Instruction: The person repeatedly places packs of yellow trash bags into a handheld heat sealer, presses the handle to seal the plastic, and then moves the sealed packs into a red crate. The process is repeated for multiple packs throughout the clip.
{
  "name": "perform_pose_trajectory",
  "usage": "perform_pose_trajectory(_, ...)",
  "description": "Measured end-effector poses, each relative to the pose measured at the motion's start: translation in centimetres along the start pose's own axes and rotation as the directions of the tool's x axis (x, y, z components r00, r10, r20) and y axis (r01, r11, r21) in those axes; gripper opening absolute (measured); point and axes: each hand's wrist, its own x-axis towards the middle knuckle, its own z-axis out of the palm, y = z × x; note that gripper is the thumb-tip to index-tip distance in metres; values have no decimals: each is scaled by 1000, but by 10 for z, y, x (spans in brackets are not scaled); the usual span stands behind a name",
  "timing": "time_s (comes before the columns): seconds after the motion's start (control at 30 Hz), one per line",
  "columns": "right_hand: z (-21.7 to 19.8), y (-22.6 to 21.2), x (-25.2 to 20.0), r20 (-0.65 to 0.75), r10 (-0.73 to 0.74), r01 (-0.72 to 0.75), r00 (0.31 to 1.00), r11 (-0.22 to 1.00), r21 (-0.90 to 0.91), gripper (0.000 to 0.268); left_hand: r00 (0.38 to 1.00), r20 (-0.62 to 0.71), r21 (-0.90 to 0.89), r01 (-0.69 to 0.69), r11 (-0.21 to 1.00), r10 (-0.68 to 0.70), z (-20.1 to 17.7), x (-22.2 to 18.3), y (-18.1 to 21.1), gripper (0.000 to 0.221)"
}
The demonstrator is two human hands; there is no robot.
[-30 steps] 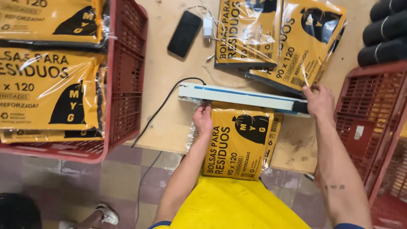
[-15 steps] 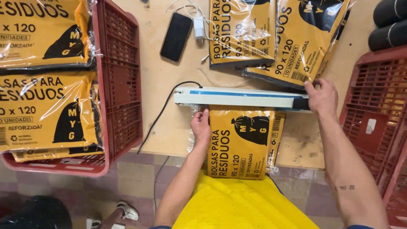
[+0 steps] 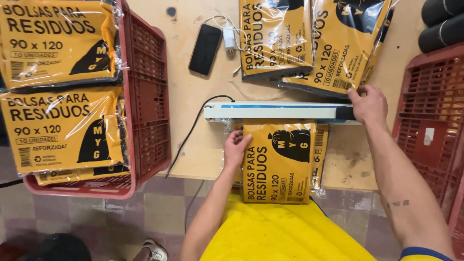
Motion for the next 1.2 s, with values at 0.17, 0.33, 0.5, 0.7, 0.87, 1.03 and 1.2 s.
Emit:
perform_pose_trajectory(0.17, 1, 4, 5, -14, 1, -1, 1000, 1000, 16, 45, 999, 54, 31, 5, 1000, -6, -2, -14, 19, 41)
perform_pose_trajectory(0.33, 12, 24, 11, -79, -3, 5, 997, 1000, 28, 46, 996, 89, 37, 17, 999, -20, -5, -33, 31, 42)
perform_pose_trajectory(0.5, -57, -60, -79, -25, 97, -94, 995, 991, 92, 53, 994, 111, -2, 12, 1000, -11, -6, -30, 26, 27)
perform_pose_trajectory(0.7, -58, 4, -70, -558, 97, 525, 824, 243, 816, 7, 989, 98, 2, -115, 993, 114, -9, -34, 9, 28)
perform_pose_trajectory(0.87, 63, 51, -147, -230, -3, 226, 973, 195, 954, 17, 892, 138, -207, -400, 893, 431, -16, -38, -44, 34)
perform_pose_trajectory(1.03, 155, 85, -217, 166, -241, -65, 956, 377, 924, 77, 848, 209, -349, -400, 847, 487, -22, -75, -48, 30)
perform_pose_trajectory(1.2, 156, 90, -263, 262, -198, -250, 945, 87, 964, 61, 749, 341, -286, -493, 822, 568, -23, -116, -28, 37)
